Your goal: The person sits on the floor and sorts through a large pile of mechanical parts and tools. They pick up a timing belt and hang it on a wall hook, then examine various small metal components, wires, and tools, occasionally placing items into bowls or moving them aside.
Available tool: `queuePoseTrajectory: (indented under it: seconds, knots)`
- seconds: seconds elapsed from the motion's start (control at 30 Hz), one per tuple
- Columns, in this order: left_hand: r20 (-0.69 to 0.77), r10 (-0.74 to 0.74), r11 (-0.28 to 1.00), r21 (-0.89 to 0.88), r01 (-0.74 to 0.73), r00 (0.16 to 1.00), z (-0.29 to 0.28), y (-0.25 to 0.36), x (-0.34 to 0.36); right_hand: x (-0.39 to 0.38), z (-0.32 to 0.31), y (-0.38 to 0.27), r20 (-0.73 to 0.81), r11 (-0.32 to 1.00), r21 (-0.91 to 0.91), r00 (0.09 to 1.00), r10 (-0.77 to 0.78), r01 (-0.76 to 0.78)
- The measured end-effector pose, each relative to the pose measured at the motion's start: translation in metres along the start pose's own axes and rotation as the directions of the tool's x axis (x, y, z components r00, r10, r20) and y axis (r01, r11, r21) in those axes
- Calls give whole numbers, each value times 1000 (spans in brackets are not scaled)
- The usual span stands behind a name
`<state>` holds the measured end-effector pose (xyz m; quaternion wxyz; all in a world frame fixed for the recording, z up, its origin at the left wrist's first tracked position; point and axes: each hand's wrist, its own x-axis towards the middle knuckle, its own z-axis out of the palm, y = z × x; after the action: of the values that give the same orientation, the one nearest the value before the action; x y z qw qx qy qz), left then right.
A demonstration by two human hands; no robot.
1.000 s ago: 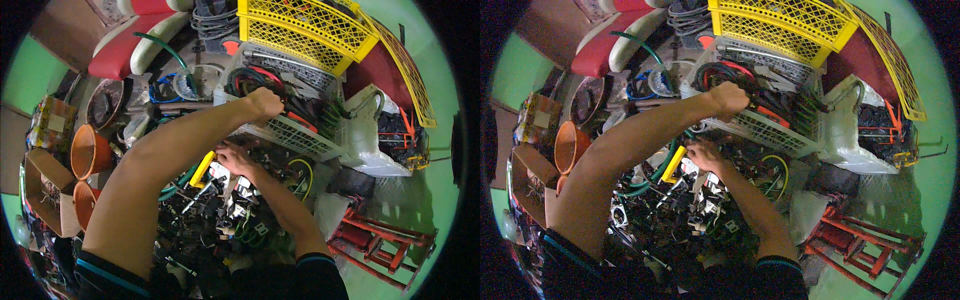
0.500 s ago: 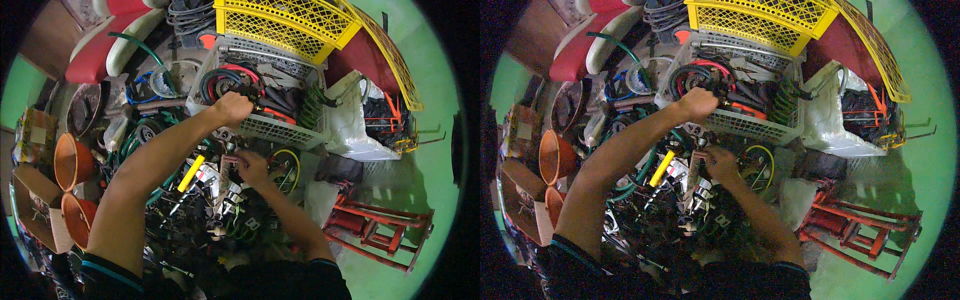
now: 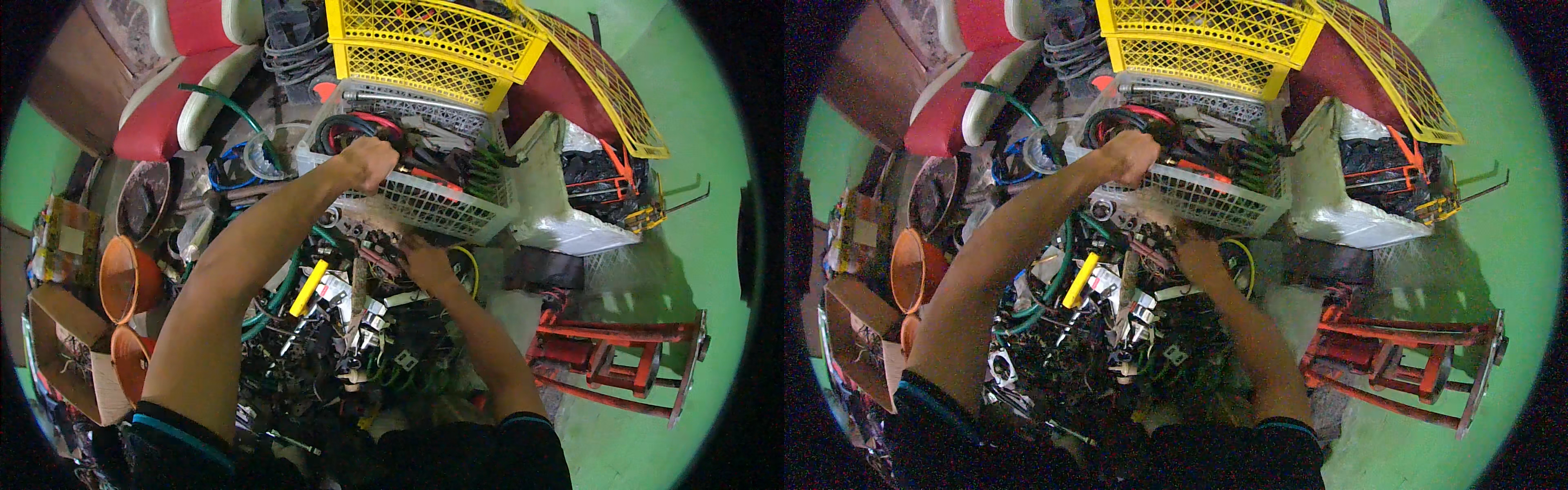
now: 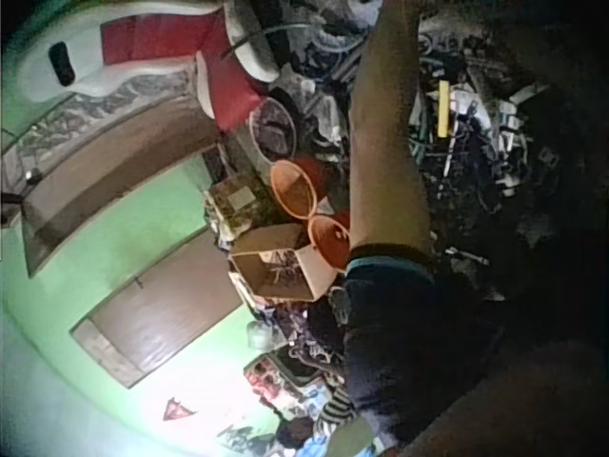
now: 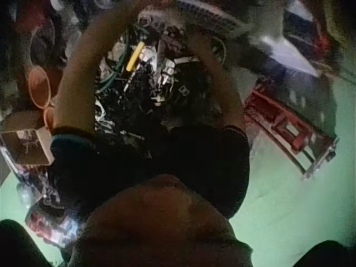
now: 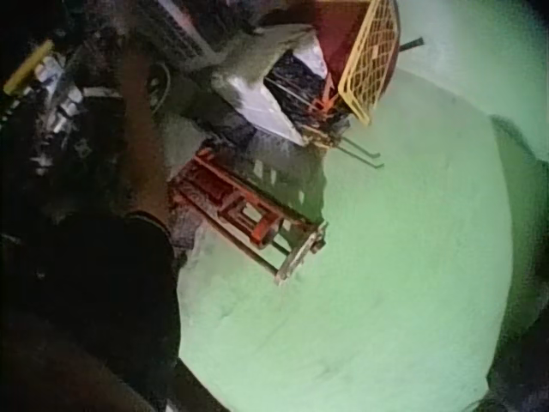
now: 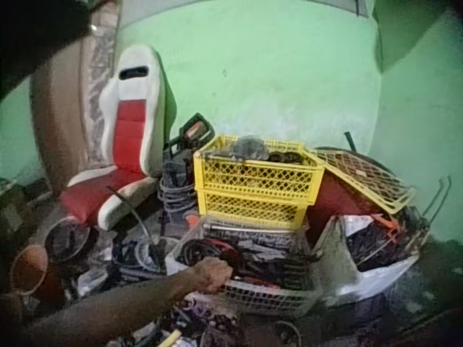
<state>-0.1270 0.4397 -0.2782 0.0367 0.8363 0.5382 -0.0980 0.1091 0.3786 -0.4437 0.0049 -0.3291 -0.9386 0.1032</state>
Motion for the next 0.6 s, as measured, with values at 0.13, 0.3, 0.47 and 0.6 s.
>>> queuePoseTrajectory:
  seconds: [0.13,0.3,0.47,0.6]
  knots:
    - [-61,14,1000,-3,-14,998,20,1,5,-18,11,-3,178,998,-4,982,-67,69]
    - [-99,-48,998,-42,44,994,39,6,1,-47,3,-18,230,998,26,971,-57,52]
    - [-50,-144,989,-51,142,988,64,16,-11,-79,-27,-14,359,981,195,929,-86,16]
    - [-120,-197,980,-21,196,973,68,24,-18,-90,-23,8,-170,934,349,985,-13,72]
